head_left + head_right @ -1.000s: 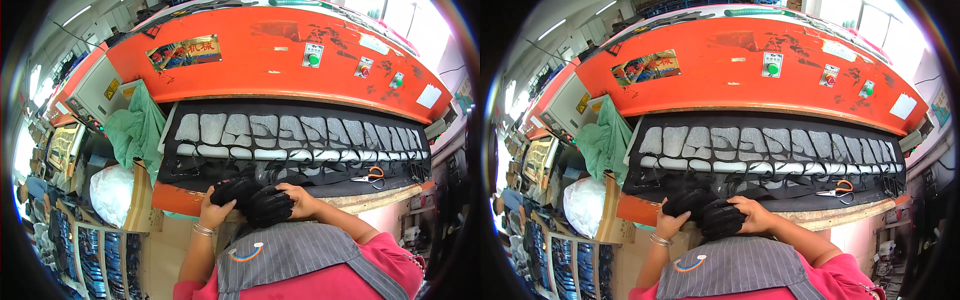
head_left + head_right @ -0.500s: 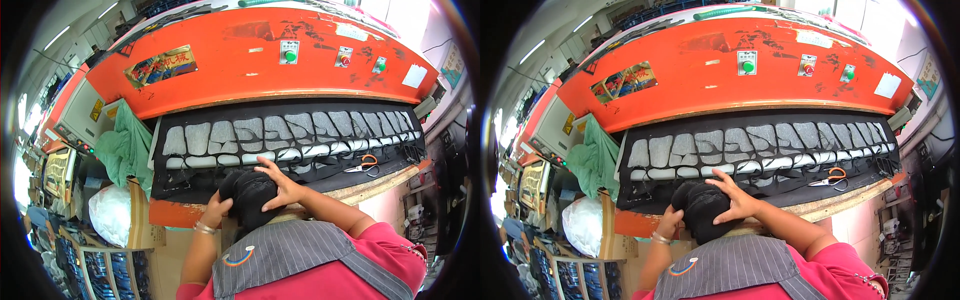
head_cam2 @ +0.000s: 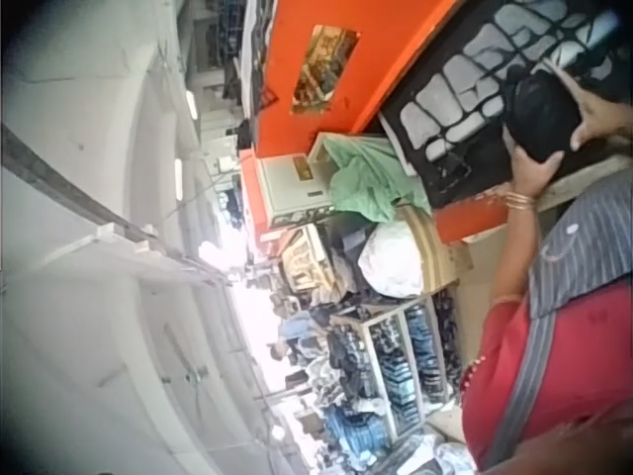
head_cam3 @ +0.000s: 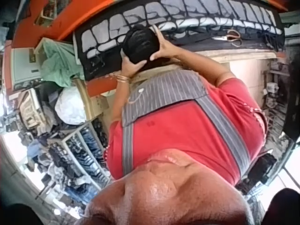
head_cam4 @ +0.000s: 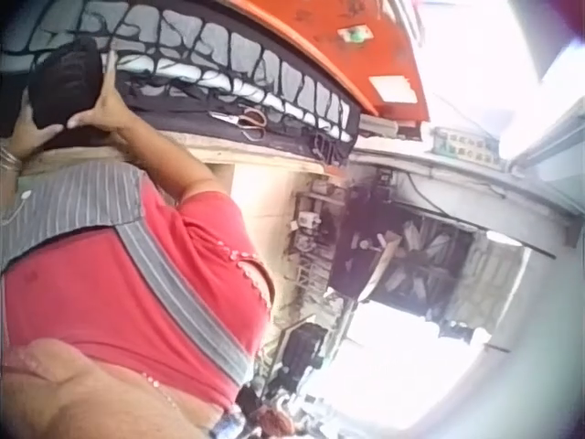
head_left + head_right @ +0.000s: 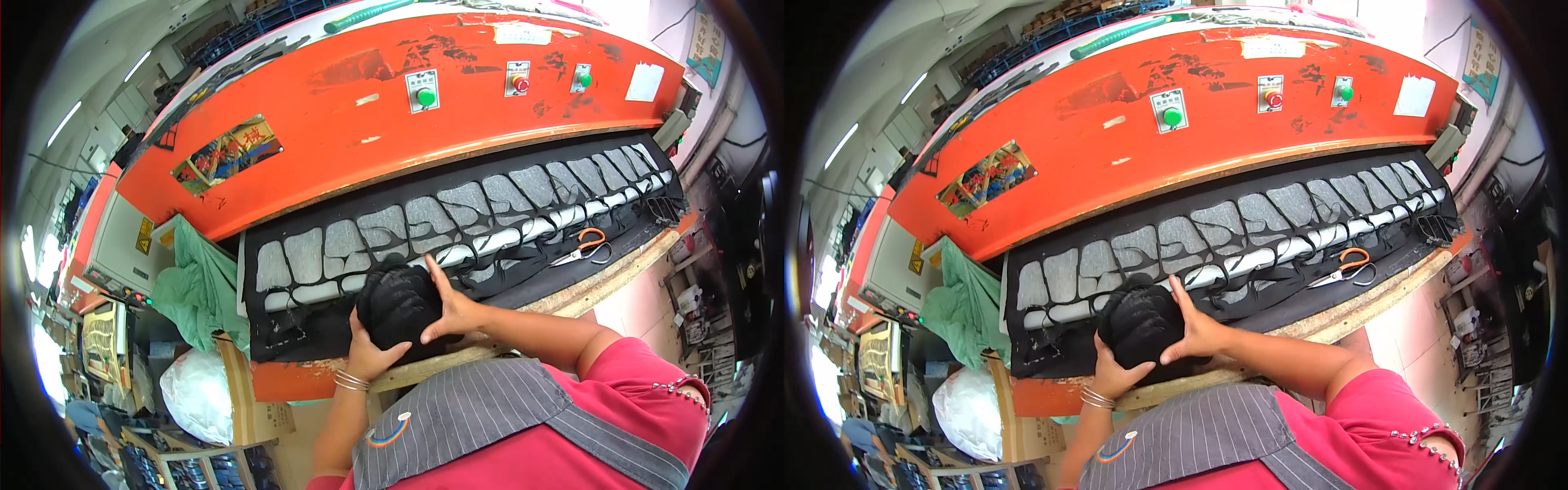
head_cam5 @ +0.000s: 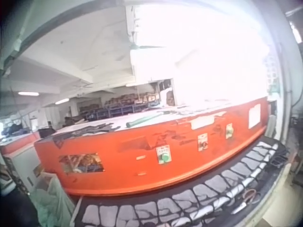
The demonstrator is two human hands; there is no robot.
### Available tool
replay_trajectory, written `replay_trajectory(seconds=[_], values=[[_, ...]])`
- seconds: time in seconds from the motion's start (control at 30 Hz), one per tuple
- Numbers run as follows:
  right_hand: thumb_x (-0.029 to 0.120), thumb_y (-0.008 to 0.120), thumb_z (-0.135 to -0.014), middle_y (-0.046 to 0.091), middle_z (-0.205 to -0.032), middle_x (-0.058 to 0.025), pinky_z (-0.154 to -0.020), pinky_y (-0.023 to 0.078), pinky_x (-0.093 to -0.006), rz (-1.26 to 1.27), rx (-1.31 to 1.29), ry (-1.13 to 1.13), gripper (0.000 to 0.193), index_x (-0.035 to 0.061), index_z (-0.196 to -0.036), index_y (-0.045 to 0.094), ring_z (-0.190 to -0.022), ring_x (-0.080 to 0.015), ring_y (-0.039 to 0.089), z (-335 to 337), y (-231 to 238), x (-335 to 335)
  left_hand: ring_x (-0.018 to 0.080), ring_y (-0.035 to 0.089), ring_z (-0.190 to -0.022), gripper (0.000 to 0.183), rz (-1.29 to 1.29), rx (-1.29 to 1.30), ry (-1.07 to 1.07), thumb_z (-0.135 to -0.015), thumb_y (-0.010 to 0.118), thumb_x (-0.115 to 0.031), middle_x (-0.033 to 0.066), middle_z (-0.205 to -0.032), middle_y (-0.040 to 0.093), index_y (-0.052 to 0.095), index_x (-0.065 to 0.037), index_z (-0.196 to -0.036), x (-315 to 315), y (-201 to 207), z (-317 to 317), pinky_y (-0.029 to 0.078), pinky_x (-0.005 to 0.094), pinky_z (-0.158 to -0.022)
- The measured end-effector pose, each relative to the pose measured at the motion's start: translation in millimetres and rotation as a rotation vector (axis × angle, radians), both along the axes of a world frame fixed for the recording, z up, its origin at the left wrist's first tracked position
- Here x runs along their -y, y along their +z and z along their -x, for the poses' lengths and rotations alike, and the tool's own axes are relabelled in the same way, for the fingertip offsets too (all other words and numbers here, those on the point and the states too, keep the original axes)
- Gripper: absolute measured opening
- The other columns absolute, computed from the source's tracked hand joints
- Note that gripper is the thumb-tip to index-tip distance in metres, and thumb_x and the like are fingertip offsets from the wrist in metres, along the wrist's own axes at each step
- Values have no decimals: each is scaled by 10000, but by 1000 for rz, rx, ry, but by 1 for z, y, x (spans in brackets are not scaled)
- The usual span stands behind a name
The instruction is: Cutting shoe upper components using a hydraulic press and metal dies.
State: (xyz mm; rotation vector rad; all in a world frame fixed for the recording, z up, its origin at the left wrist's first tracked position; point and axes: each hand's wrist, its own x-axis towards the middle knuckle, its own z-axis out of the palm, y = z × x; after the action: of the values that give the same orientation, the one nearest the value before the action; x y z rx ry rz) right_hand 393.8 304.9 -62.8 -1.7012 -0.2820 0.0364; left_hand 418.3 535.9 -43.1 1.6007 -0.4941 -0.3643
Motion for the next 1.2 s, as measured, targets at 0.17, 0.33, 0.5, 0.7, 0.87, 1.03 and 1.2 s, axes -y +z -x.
replay_trajectory(seconds=[0.17,0.33,0.5,0.7,0.87,1.03,1.2], values=[[407,896,-558,100,-1508,-287,-1148,149,-415,41,-40,36,1362,-48,-1459,-19,-1413,-363,139,14,11,-8,296,401,-1286,1169,-227,93,41,-569,881,-253,222,-1360,383,118,44,-1404,-4,-11,-8,320,386,-1079],[686,725,-603,327,-1417,-285,-1074,273,-459,211,387,-97,1239,-54,-1443,194,-1295,-413,343,2,6,-19,263,434,-1252,1034,-342,85,133,-634,854,-290,155,-1355,406,229,11,-1400,-17,-33,3,365,383,-1049],[626,629,-787,405,-1377,-210,-1052,291,-494,111,245,77,915,106,-1458,289,-1290,-413,350,-30,57,-26,266,438,-1252,1039,-135,72,-282,-626,848,-313,153,-1358,411,238,6,-1404,113,-27,-58,365,385,-1052],[550,677,-794,428,-1365,-217,-923,459,-430,-135,-92,166,862,62,-1421,343,-1246,-332,431,-7,131,42,272,444,-1252,1048,12,-59,-590,-614,840,-348,152,-1363,417,252,-1,-1409,234,19,-59,366,389,-1057],[542,672,-800,379,-1418,-210,-1047,355,-400,-74,62,52,869,77,-1442,316,-1301,-354,380,24,138,88,276,449,-1252,1056,112,-269,-771,-604,832,-377,150,-1366,422,263,-8,-1413,310,35,-38,366,391,-1061],[493,557,-893,548,-1065,-178,-453,489,-317,-76,21,-288,605,68,-1302,422,-604,-244,611,56,76,141,281,455,-1252,1065,222,-527,-894,-594,825,-406,149,-1370,428,274,-14,-1418,369,38,10,366,394,-1064],[393,579,-928,540,-1177,-123,-960,412,-324,-339,-153,-506,508,56,-1287,456,-1132,-193,499,142,119,207,285,460,-1252,1075,322,-816,-877,-585,817,-435,147,-1374,433,285,-20,-1422,328,25,50,367,397,-1068]])
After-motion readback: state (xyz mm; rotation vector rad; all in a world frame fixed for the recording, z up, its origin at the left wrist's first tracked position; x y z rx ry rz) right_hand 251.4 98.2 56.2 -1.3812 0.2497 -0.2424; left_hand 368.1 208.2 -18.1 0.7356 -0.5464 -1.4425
